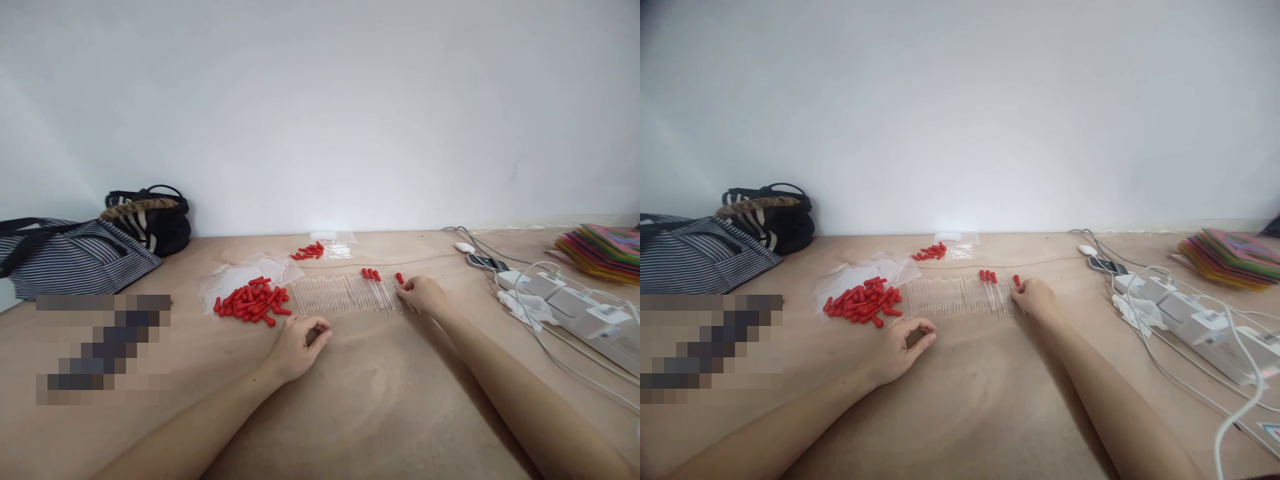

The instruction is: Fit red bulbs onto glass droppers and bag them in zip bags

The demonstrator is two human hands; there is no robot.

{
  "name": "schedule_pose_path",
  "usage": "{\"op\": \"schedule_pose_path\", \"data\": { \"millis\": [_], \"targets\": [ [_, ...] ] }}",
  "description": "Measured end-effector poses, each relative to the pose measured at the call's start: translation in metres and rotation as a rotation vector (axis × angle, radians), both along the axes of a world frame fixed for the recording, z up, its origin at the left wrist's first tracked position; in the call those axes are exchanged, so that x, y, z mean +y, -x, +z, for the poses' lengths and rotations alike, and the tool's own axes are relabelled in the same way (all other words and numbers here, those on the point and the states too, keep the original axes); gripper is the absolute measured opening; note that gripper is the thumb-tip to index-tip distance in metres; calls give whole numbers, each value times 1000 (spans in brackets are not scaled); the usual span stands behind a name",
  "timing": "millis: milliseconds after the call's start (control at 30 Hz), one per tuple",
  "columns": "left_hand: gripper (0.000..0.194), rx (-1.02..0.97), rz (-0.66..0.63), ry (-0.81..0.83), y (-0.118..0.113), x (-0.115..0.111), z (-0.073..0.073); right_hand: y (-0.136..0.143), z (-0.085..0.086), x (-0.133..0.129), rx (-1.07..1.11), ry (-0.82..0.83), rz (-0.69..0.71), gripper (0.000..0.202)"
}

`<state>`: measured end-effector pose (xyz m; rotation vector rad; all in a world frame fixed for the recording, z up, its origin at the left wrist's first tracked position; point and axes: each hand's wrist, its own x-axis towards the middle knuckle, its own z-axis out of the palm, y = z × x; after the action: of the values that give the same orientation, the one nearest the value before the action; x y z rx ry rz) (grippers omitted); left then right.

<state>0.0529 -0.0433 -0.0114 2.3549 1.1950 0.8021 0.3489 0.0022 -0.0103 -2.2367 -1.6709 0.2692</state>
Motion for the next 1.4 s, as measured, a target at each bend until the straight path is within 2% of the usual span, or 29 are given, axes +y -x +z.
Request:
{"op": "schedule_pose_path", "data": {
  "millis": [167,300,433,567,700,800,900,1000,1100,1233,1400],
  "targets": [
    [10,130,114,-202,11,9,1,10,0,4,-36,70,-22,25],
    [9,314,259,-363,38,29,14,11,2,6,-16,57,-16,27],
    [11,472,160,-312,63,44,26,12,12,3,59,-24,49,31],
    [12,558,98,-281,65,47,27,31,17,-10,177,-128,190,24],
    [11,576,106,-290,58,45,27,66,7,-32,391,-309,520,17],
    [10,467,110,-314,52,40,25,88,-4,-45,411,-378,649,13],
    [9,211,94,-273,41,31,18,101,-11,-52,358,-442,752,28],
    [7,-44,25,-68,26,18,6,105,-13,-54,344,-469,807,29],
    [9,-211,-11,121,14,9,-4,106,-12,-55,346,-464,805,26],
    [20,-312,-11,232,10,8,-8,107,-13,-57,331,-451,775,22],
    [20,-341,8,229,13,12,-11,109,-16,-57,307,-456,769,21]
  ]
}}
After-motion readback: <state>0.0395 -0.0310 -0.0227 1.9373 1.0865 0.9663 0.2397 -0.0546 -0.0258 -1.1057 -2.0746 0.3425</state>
